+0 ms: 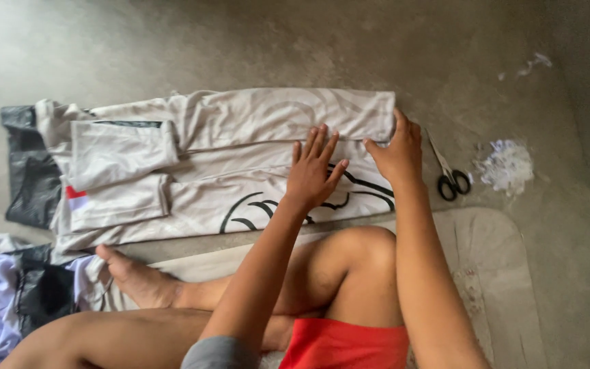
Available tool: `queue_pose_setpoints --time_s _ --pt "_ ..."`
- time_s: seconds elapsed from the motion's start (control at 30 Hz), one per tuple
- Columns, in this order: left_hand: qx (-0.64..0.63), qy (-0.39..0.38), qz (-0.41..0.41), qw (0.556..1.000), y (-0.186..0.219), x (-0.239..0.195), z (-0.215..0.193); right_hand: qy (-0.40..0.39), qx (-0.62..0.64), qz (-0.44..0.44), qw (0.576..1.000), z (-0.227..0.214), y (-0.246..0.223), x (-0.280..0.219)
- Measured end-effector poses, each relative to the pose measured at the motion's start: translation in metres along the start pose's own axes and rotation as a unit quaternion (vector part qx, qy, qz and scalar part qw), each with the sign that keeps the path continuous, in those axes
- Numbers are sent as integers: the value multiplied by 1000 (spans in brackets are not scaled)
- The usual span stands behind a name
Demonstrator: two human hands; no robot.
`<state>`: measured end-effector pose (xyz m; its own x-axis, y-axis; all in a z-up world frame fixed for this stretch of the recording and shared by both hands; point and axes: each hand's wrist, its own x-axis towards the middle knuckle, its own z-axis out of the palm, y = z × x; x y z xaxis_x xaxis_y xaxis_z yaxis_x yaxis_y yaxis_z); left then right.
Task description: The person sits on the floor and folds a white t-shirt with a black graphic design. They smooth the fabric, fold the sleeves and sides, and then fold the shirt in half. The person then unfolds the shirt and refolds it again.
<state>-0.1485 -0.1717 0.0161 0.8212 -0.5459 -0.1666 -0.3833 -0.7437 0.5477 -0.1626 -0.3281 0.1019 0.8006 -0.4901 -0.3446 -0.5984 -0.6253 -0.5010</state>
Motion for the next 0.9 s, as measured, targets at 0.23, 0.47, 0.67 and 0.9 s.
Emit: queue_pose_setpoints --time_s 0.23,0.47,0.67,0.9 --pt "56 309 37 949 -127 -33 -76 38 -151 -323 933 79 -64 -27" --pt "195 340 -225 892 -299 -129 -188 -115 -318 -461 821 149 -94 -65" --pt "127 202 -367 899 -378 -195 -206 -157 -345 -456 805 170 -95 -73" --pt "-74 164 -394 901 -324 -211 -210 -154 -366 -415 819 141 -87 -67"
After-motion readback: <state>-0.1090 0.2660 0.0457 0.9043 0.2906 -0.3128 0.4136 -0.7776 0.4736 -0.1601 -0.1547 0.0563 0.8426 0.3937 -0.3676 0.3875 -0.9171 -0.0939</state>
